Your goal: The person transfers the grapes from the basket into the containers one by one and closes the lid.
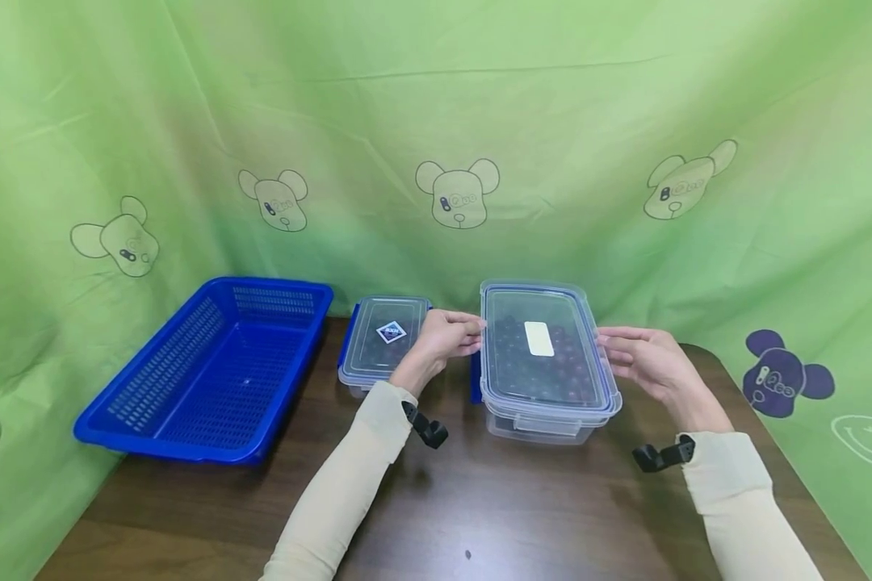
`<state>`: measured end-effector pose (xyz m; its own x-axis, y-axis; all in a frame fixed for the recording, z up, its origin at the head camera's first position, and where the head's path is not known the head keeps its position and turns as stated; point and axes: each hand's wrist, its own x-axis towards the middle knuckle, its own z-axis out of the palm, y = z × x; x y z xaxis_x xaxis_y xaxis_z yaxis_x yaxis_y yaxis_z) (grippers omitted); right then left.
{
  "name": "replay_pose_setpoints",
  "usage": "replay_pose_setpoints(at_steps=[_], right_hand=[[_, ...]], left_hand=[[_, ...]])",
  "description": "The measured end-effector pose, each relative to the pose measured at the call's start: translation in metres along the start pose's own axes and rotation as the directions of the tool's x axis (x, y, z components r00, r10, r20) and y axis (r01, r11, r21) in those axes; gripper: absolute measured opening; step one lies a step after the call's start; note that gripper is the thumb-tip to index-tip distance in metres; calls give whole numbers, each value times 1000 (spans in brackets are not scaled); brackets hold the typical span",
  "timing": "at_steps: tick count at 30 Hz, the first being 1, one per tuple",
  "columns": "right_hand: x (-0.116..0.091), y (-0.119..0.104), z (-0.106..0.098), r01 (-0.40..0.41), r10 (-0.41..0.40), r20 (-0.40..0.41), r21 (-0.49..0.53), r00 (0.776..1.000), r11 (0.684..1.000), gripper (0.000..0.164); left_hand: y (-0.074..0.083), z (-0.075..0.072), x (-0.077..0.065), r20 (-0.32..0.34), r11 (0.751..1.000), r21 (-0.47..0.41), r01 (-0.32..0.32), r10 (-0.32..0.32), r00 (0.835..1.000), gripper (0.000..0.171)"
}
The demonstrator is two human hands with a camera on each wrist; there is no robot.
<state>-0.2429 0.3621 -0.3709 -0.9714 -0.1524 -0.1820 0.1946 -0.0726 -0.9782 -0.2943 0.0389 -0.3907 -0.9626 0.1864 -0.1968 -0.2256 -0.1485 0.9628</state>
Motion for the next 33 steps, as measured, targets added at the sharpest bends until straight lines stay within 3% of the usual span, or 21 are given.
replay_pose_setpoints(at_steps=[13, 19, 23, 29, 33], right_hand=[[-4, -1, 1, 2, -2, -38, 12, 999, 1000, 25], [-9, -3, 2, 1, 0, -44, 44, 999, 999, 24], [-13, -7, 6, 42, -34, -78, 101, 996, 994, 22], [-17, -17, 17, 146, -126, -105, 214, 986, 966, 19], [-19, -22, 26, 225, -192, -137, 286, 972, 932, 20]], left_hand=[[7, 4, -4, 0, 999, 17, -32, 32, 999, 20], [8, 4, -8, 3, 999, 30, -29, 29, 1000, 18], [12, 4, -10, 15, 999, 23, -42, 42, 999, 20], [25, 3, -17, 29, 992, 26, -122, 121, 992, 23], [32, 2, -21, 18, 972, 80, -221, 221, 975, 25]])
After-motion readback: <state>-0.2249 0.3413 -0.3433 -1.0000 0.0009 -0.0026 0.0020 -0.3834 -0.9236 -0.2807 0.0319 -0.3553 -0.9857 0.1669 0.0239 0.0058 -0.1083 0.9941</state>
